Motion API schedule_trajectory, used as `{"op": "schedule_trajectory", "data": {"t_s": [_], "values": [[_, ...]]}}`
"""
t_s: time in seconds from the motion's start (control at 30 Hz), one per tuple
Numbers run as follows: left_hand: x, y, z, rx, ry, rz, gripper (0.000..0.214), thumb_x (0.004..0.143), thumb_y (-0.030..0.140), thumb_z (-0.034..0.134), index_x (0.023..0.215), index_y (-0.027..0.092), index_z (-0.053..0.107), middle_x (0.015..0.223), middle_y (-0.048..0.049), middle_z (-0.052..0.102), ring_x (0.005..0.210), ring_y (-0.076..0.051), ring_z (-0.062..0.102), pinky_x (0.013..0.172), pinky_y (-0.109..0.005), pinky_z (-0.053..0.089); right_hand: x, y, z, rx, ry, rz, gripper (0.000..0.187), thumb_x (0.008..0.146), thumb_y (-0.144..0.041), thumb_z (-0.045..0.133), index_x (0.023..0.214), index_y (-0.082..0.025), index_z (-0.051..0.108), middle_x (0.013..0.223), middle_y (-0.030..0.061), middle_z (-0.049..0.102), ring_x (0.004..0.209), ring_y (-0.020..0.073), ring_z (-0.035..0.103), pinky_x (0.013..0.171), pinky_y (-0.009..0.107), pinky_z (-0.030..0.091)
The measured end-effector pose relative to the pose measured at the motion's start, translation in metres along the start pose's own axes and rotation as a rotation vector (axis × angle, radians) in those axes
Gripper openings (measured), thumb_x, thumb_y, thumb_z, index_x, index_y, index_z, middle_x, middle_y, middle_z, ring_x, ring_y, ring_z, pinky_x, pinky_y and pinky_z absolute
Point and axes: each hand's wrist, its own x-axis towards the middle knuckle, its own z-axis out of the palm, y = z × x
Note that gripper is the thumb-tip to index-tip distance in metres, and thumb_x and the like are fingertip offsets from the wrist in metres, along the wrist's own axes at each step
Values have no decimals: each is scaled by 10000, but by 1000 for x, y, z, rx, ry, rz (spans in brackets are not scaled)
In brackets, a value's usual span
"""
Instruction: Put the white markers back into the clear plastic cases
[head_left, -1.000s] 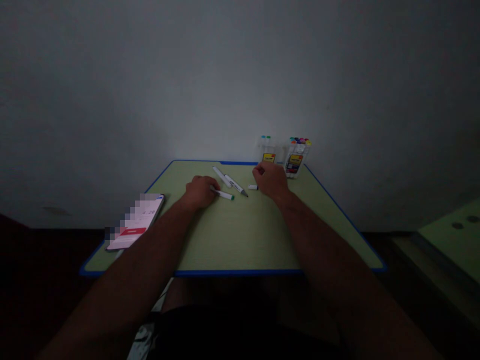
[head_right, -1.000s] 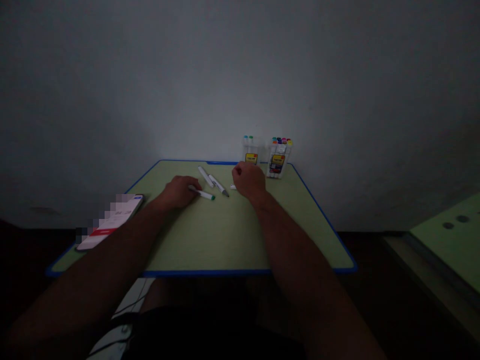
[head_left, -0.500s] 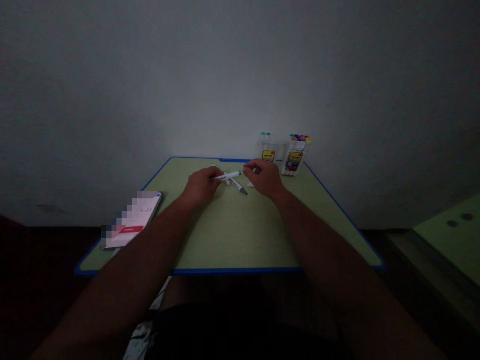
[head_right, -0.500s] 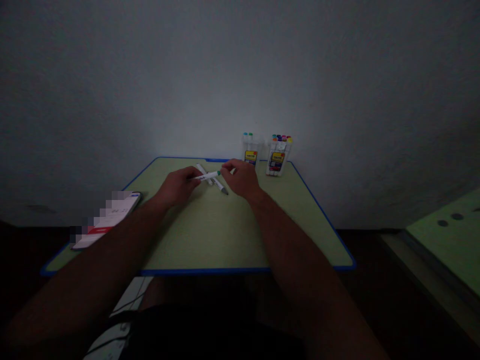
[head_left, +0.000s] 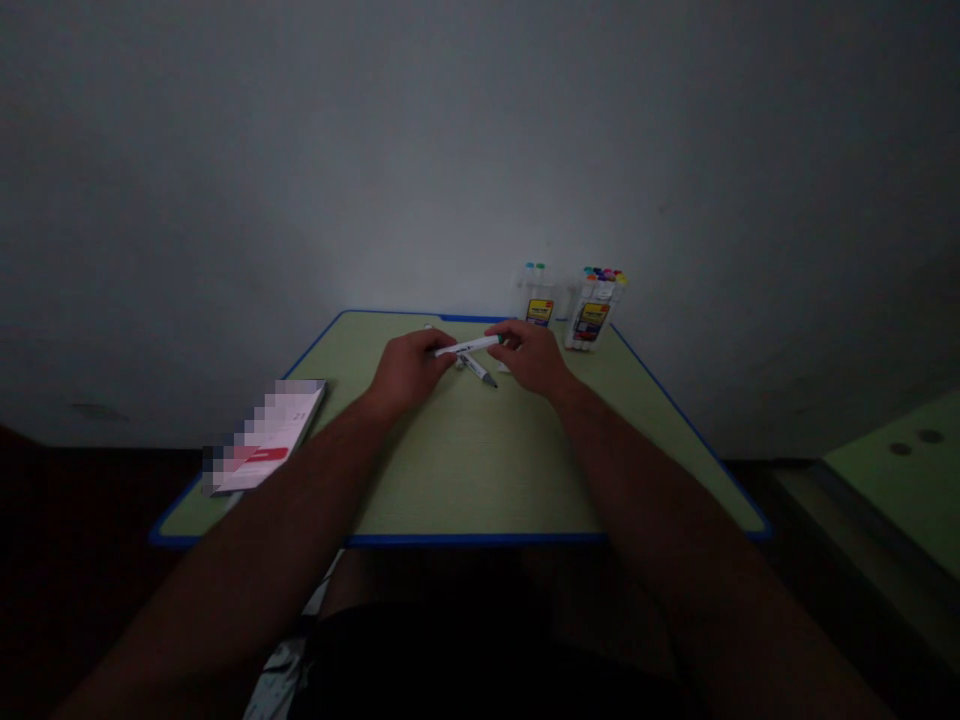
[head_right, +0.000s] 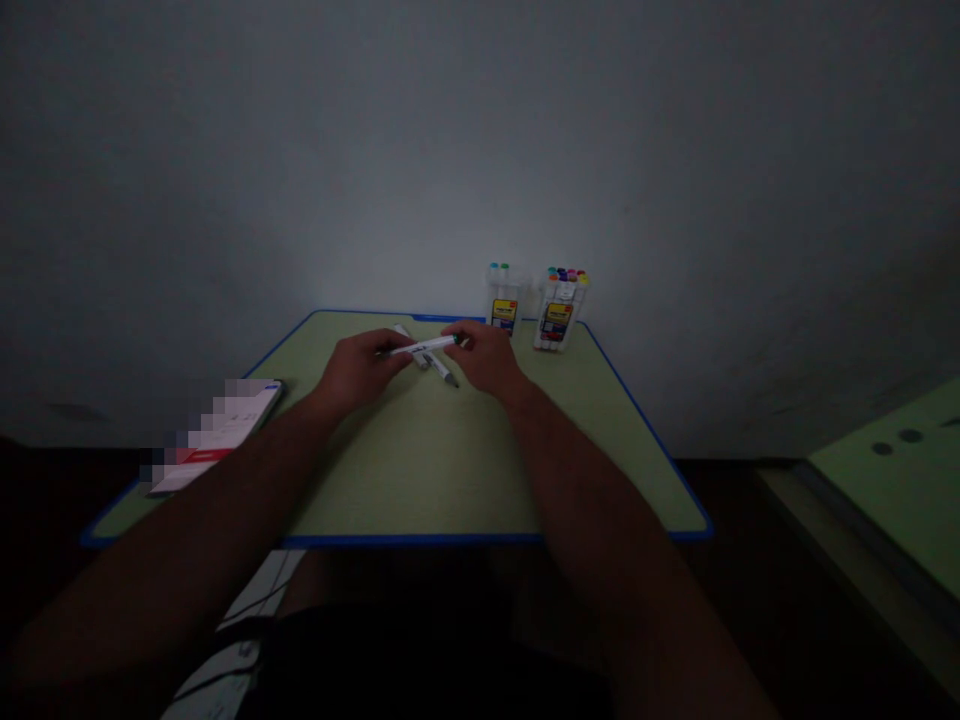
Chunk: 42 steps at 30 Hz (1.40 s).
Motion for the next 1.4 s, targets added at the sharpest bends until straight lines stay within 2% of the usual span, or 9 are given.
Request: {"op": "schedule_trajectory", "data": {"t_s": [0.2,0.37,0.6,0.87,1.4], "values": [[3,-4,-2,-15,93,-122,237,781,233,678,1008,203,738,970,-39,756,830,-177,652,811,-307,496,5,19,-7,92,92,112,239,723,-235,678,951,-196,738,726,-26,632,628,108,516,630,250,431],[6,-7,-2,-25,165,-183,258,767,255,680,1011,189,730,834,-23,703,720,-149,585,725,-300,476,7,30,-9,180,129,181,294,711,-243,668,993,-188,727,778,-9,661,672,117,555,642,256,457],[5,-3,-3,-55,191,-183,222,761,232,685,975,187,724,778,-4,657,690,-133,552,706,-291,461,9,34,-8,257,144,188,303,711,-229,656,1003,-173,710,752,-15,644,633,105,549,631,262,490],[5,-4,-3,-48,184,-181,208,770,248,676,965,191,719,778,4,658,693,-133,554,704,-279,456,8,28,-10,366,181,288,260,706,-219,664,955,-195,592,758,-25,648,541,96,566,541,242,480],[6,-5,-2,-85,227,-158,165,747,196,699,911,187,719,716,11,625,638,-133,515,670,-295,423,8,27,-11,414,173,288,209,725,-205,706,898,-201,590,691,-26,646,503,83,542,460,203,426]]}}
